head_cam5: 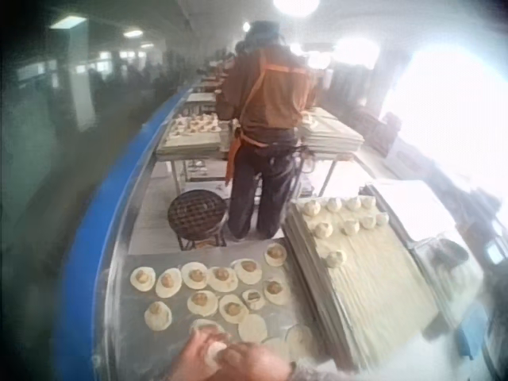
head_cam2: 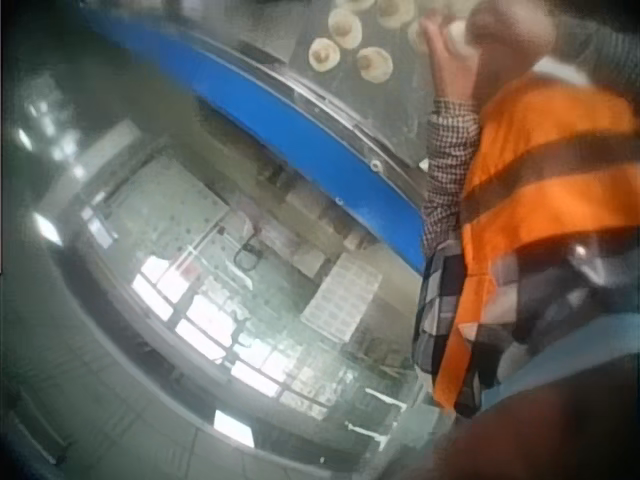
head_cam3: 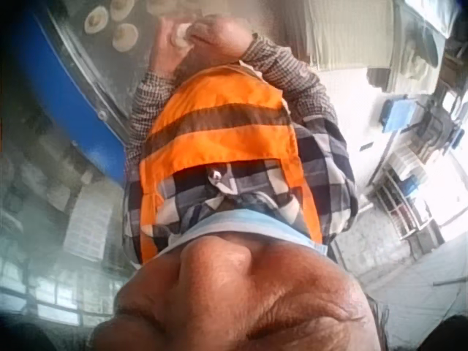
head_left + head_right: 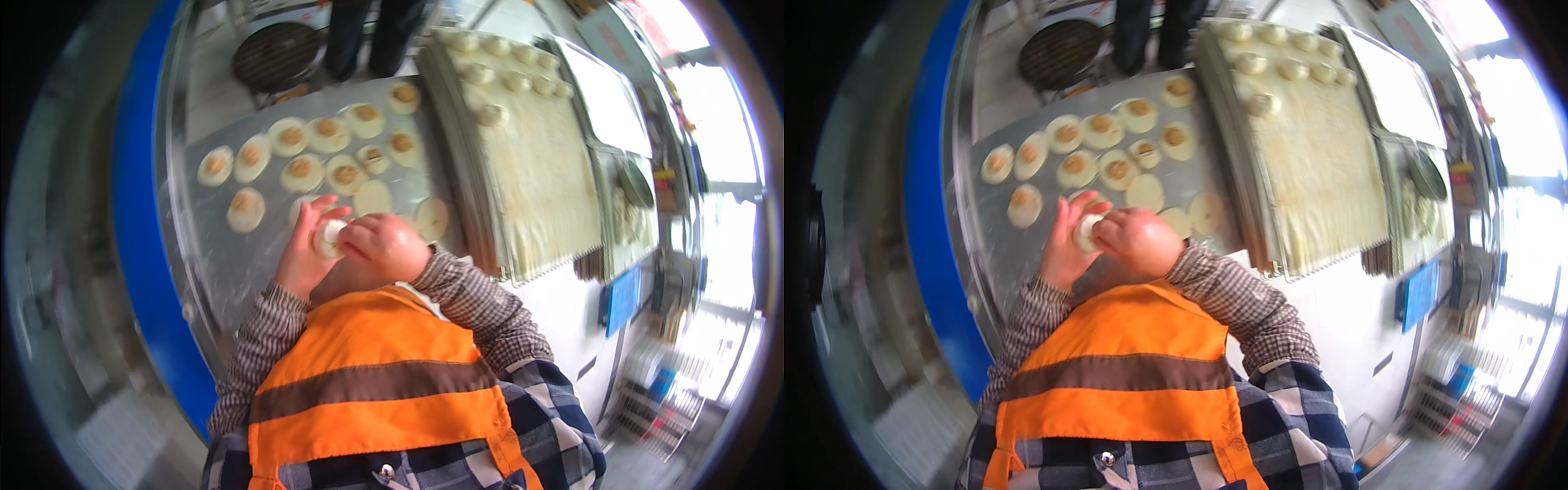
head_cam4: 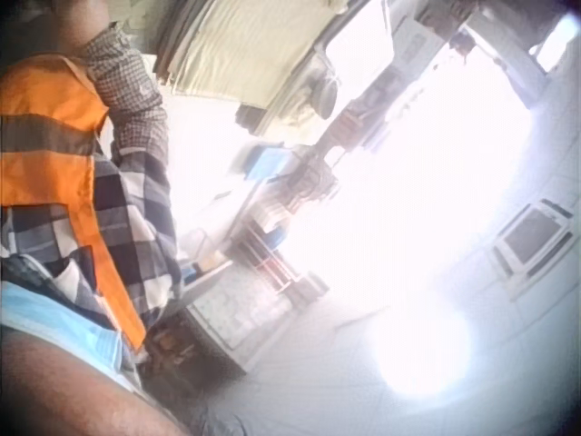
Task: The person repeatedly picks up round dough wrappers from a conveyor belt, places filling in the center, and folds the edges to seal the dumplings. Completed dumplings are placed on a nearby tray. The process is continuous and repetitive throughout the clip.
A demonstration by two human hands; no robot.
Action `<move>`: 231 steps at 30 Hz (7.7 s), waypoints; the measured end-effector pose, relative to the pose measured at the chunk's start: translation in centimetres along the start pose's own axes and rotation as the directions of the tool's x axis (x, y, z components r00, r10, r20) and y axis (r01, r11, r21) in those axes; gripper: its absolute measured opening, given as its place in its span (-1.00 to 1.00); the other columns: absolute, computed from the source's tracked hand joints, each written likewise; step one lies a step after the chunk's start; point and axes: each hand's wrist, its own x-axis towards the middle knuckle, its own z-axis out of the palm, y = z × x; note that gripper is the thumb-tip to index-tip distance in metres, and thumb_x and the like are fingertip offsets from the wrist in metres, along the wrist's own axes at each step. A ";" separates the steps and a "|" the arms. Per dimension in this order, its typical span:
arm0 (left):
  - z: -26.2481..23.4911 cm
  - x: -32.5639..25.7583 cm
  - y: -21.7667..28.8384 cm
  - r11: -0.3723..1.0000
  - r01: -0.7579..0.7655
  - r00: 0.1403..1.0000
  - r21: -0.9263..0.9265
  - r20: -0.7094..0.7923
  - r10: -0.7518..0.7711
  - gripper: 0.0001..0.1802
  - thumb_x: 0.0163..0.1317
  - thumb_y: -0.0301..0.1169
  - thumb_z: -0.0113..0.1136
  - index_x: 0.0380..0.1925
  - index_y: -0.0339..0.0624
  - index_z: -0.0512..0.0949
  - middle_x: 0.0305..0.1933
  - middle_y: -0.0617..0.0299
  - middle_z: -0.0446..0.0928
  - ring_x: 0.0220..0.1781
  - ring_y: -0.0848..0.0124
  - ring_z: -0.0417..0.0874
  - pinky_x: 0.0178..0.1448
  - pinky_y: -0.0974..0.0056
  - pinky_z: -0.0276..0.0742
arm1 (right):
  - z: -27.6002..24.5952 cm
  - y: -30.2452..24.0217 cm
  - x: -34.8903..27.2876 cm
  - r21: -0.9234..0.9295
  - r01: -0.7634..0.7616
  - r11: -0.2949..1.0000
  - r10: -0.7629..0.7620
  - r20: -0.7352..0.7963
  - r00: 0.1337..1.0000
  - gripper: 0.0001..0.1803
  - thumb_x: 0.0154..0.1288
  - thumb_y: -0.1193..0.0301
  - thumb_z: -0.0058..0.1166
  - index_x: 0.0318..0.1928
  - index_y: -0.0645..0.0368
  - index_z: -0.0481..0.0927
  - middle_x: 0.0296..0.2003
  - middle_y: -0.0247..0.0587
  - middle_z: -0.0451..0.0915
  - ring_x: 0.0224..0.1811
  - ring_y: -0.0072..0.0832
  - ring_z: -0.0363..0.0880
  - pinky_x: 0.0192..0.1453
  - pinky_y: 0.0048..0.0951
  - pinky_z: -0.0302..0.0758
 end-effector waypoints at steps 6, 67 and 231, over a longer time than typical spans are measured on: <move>5.2 5.5 -3.4 0.994 -0.006 0.966 0.105 0.258 -0.021 -0.47 0.40 0.10 -0.16 -0.41 -0.11 0.53 -0.25 0.18 0.55 -0.24 0.34 0.61 -0.19 0.26 0.57 | -5.6 0.9 -3.5 -0.126 -0.175 0.977 0.146 -0.207 0.967 -0.69 0.02 0.38 0.26 -0.20 0.18 0.54 -0.34 -0.15 0.57 -0.38 -0.20 0.59 -0.36 -0.26 0.54; -5.2 4.5 -6.3 0.822 -0.079 0.800 0.564 -0.455 0.390 -0.60 0.41 -0.07 -0.04 -0.07 -0.19 0.49 -0.24 0.21 0.58 -0.24 0.45 0.59 -0.20 0.34 0.50 | -26.8 35.8 -3.2 -0.486 -0.665 0.567 0.541 -0.390 0.745 -0.30 0.01 0.12 0.33 0.15 0.10 0.42 -0.18 0.06 0.62 -0.12 -0.15 0.62 -0.06 -0.24 0.53; -9.0 -3.7 1.6 0.857 -0.300 0.904 0.420 -0.162 0.396 -0.40 0.42 0.11 -0.20 -0.14 -0.25 0.52 -0.31 0.26 0.55 -0.37 0.51 0.57 -0.39 0.41 0.49 | 10.1 -2.5 1.8 0.274 -0.411 0.870 0.419 0.030 0.907 -0.91 0.24 0.57 0.12 -0.26 0.32 0.52 -0.49 -0.28 0.59 -0.48 -0.58 0.59 -0.41 -0.57 0.50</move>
